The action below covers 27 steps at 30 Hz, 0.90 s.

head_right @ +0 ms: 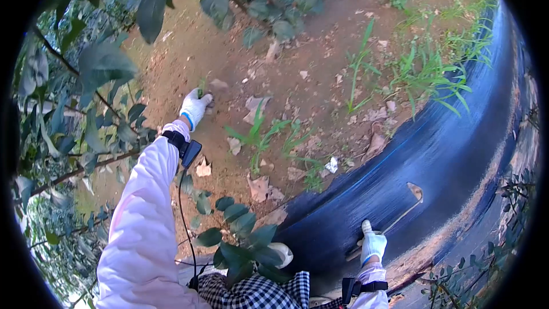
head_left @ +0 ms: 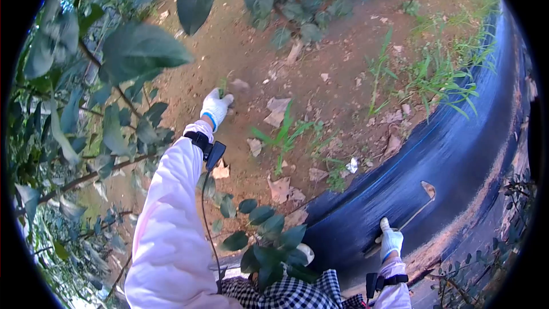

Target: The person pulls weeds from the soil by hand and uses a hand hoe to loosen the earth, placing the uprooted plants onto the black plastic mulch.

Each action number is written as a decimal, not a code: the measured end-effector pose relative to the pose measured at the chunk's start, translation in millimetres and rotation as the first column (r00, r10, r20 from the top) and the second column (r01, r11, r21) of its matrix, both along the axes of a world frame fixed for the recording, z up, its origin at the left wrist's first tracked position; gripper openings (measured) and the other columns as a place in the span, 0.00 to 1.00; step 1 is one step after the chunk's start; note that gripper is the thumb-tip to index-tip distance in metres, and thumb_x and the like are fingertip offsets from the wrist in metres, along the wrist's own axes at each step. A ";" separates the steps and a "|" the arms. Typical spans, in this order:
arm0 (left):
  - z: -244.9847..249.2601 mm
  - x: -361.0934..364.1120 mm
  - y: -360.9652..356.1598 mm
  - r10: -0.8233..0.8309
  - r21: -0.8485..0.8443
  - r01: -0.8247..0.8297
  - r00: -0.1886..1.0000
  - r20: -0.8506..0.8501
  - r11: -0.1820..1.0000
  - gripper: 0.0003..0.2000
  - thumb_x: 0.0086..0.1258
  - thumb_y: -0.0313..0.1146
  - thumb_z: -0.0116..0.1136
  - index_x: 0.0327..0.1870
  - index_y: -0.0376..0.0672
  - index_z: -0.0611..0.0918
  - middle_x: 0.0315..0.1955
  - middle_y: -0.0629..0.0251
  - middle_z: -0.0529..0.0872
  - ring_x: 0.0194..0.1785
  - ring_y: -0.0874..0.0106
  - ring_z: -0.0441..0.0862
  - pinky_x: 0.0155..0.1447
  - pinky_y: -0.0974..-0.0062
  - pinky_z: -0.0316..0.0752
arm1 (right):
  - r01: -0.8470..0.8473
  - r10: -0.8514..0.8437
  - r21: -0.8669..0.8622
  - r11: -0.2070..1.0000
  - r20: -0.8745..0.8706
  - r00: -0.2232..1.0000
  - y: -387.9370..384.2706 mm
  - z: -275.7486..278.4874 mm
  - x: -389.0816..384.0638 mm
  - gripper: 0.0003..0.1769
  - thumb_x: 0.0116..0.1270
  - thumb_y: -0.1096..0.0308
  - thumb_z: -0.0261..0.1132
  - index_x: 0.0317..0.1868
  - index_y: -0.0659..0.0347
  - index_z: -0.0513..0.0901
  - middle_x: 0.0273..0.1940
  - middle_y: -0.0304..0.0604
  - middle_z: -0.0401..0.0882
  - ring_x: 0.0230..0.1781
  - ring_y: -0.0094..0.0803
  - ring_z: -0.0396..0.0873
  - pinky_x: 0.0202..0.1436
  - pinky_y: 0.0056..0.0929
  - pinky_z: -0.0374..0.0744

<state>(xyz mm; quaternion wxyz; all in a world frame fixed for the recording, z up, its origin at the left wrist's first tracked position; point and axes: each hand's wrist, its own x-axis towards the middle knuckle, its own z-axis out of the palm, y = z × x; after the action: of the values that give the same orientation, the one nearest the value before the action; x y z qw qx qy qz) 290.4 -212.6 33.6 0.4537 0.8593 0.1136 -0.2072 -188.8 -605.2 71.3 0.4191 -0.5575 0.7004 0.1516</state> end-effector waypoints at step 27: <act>30.7 -117.6 -31.6 -0.798 0.511 0.850 0.393 -0.457 0.126 0.23 0.65 0.43 0.62 0.55 0.37 0.76 0.45 0.46 0.85 0.53 0.52 0.82 0.54 0.59 0.76 | 0.004 -0.004 0.002 1.000 0.014 1.000 1.4 -1.2 -0.7 0.25 0.58 0.47 0.75 0.27 0.61 0.77 0.17 0.37 0.73 0.15 0.26 0.70 0.21 0.29 0.68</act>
<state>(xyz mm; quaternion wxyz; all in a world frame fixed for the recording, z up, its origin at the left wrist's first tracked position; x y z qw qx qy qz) 172.8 -244.1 64.3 -0.0934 0.8657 -0.2948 -0.3936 -189.5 -603.8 70.0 0.4248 -0.5567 0.6984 0.1475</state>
